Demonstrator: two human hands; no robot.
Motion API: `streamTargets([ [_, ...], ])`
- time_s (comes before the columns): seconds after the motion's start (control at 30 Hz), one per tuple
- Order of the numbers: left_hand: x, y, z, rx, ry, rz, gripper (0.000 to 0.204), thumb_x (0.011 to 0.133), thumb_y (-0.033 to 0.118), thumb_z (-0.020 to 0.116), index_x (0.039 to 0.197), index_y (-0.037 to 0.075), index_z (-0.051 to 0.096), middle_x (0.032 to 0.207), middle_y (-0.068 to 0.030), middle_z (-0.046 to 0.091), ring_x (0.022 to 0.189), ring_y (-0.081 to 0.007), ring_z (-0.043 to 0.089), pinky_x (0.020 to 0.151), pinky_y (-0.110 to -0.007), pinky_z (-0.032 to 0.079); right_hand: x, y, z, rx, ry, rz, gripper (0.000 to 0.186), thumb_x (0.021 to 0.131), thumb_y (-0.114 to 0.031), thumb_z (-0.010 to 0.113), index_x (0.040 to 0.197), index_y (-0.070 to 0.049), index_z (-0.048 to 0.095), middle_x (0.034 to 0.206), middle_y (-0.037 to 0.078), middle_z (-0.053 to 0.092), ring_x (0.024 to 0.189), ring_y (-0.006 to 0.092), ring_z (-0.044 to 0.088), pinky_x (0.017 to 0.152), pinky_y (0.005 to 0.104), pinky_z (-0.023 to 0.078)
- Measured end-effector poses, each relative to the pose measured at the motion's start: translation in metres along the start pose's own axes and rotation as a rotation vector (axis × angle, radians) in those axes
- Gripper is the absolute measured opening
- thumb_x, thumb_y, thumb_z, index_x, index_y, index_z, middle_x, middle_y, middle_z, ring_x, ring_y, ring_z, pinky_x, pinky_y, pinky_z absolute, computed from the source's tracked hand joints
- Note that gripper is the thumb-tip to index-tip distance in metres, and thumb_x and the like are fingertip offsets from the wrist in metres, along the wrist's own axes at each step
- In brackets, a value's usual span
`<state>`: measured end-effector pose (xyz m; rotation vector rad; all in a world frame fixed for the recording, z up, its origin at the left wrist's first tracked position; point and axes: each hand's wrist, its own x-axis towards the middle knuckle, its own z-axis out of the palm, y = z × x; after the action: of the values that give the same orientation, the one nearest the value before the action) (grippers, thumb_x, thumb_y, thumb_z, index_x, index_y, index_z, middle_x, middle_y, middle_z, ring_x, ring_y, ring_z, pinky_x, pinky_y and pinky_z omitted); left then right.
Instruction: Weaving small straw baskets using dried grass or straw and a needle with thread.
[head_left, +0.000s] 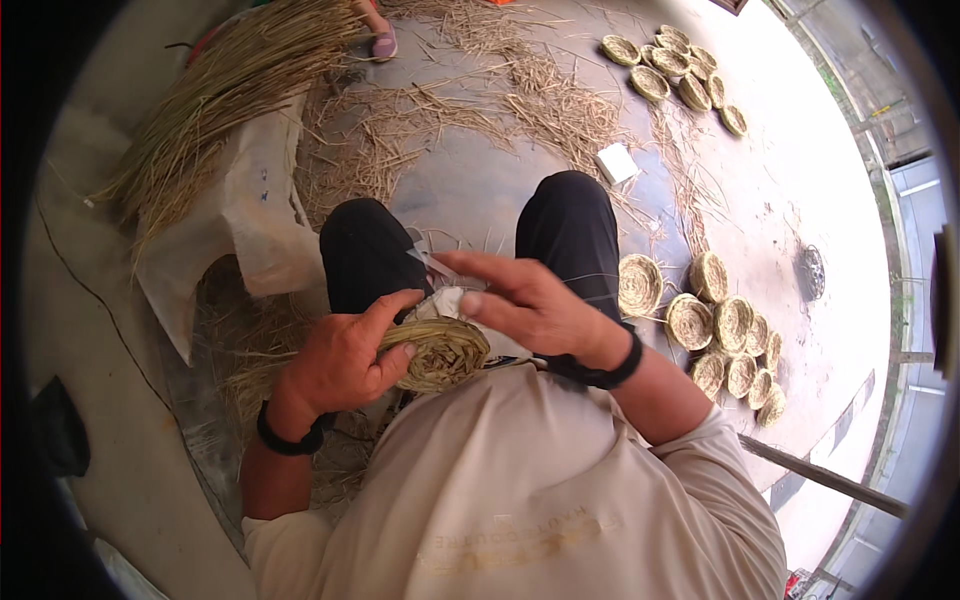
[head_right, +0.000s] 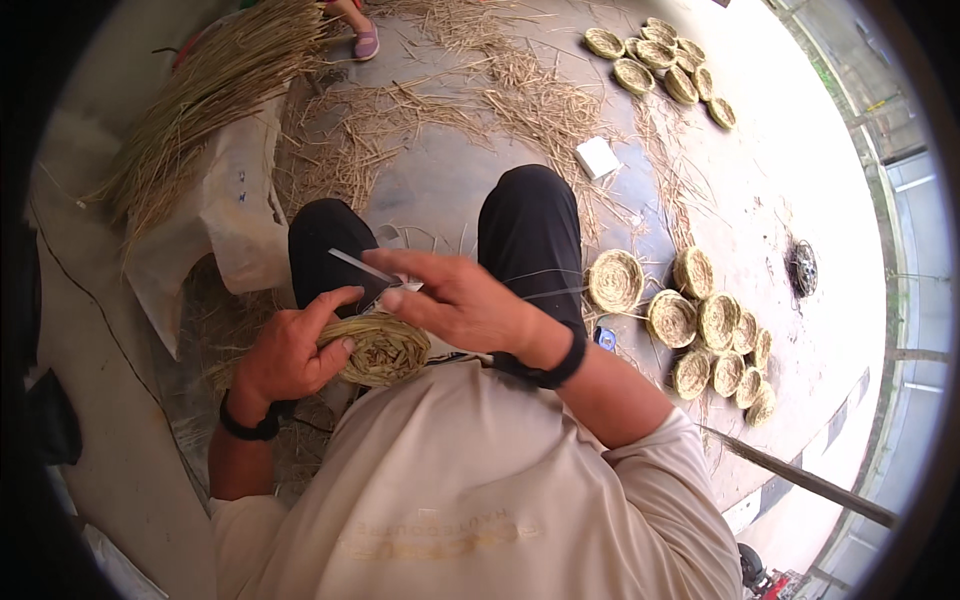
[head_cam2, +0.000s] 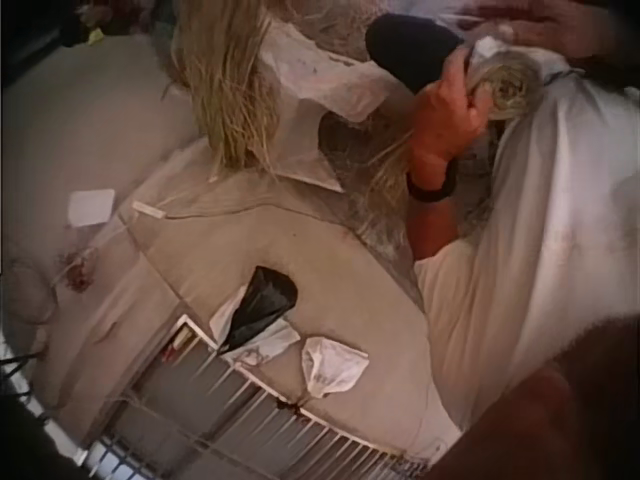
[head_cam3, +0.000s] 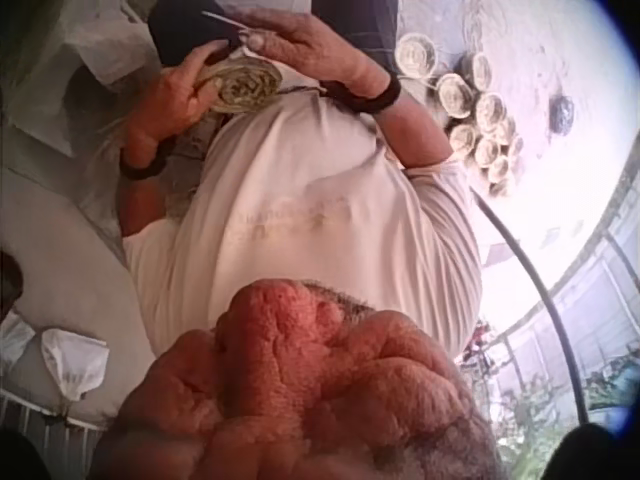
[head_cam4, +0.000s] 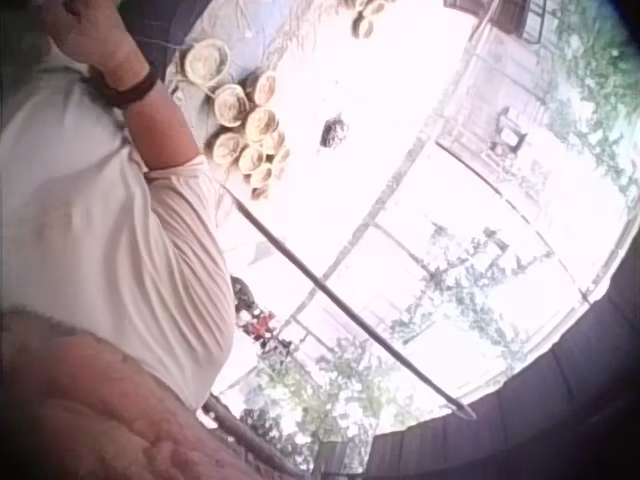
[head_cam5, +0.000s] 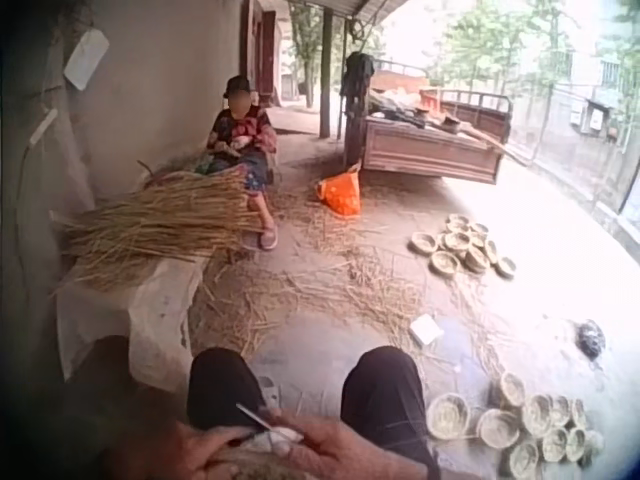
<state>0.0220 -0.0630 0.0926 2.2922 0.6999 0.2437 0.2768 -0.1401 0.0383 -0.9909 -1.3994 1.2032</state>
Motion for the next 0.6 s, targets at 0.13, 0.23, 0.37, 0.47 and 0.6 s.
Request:
streamTargets([
  [0.13, 0.003, -0.004, 0.006, -0.082, -0.024, 0.015, 0.041, 0.093, 0.013, 0.068, 0.132, 0.002, 0.062, 0.097, -0.0241, 0.075, 0.085, -0.0415, 0.075, 0.074, -0.048, 0.060, -0.014, 0.020, -0.015, 0.239, -0.298, 0.596, 0.047, 0.108, -0.032, 0.063, 0.139, 0.003, 0.063, 0.105, 0.006, 0.069, 0.083, 0.0124, 0.061, 0.075, 0.0306, 0.051],
  [0.23, 0.004, -0.017, 0.015, -0.149, -0.048, 0.040, 0.044, 0.093, 0.006, 0.065, 0.136, -0.001, 0.062, 0.100, -0.0230, 0.075, 0.086, -0.0372, 0.076, 0.075, -0.041, 0.060, -0.048, 0.037, -0.049, -0.034, -0.531, 0.612, 0.048, 0.109, -0.036, 0.062, 0.135, 0.004, 0.065, 0.109, 0.005, 0.069, 0.087, 0.0126, 0.061, 0.074, 0.0298, 0.050],
  [0.37, 0.014, -0.021, 0.026, -0.168, -0.058, 0.117, 0.043, 0.093, 0.004, 0.064, 0.136, -0.002, 0.063, 0.102, -0.0223, 0.076, 0.085, -0.0352, 0.077, 0.076, -0.039, 0.060, -0.060, 0.040, -0.073, -0.084, -0.431, 0.594, 0.046, 0.109, -0.037, 0.062, 0.129, 0.004, 0.069, 0.107, 0.004, 0.070, 0.086, 0.0130, 0.062, 0.074, 0.0296, 0.051],
  [0.47, 0.021, -0.020, 0.030, -0.175, -0.093, 0.101, 0.042, 0.093, 0.004, 0.065, 0.134, -0.002, 0.065, 0.104, -0.0222, 0.076, 0.086, -0.0351, 0.077, 0.077, -0.039, 0.061, -0.033, 0.010, -0.048, 0.455, -0.063, 0.497, 0.036, 0.110, -0.035, 0.059, 0.117, -0.003, 0.072, 0.113, 0.007, 0.073, 0.092, 0.0177, 0.066, 0.076, 0.0311, 0.053],
  [0.6, 0.027, -0.022, 0.040, -0.145, -0.051, 0.160, 0.042, 0.092, 0.009, 0.067, 0.133, 0.001, 0.066, 0.102, -0.0221, 0.076, 0.087, -0.0394, 0.075, 0.077, -0.044, 0.061, -0.001, 0.022, -0.026, 1.063, 0.225, 0.492, 0.038, 0.110, -0.036, 0.058, 0.120, -0.002, 0.072, 0.082, 0.000, 0.063, 0.070, 0.0131, 0.055, 0.060, 0.0297, 0.044],
])
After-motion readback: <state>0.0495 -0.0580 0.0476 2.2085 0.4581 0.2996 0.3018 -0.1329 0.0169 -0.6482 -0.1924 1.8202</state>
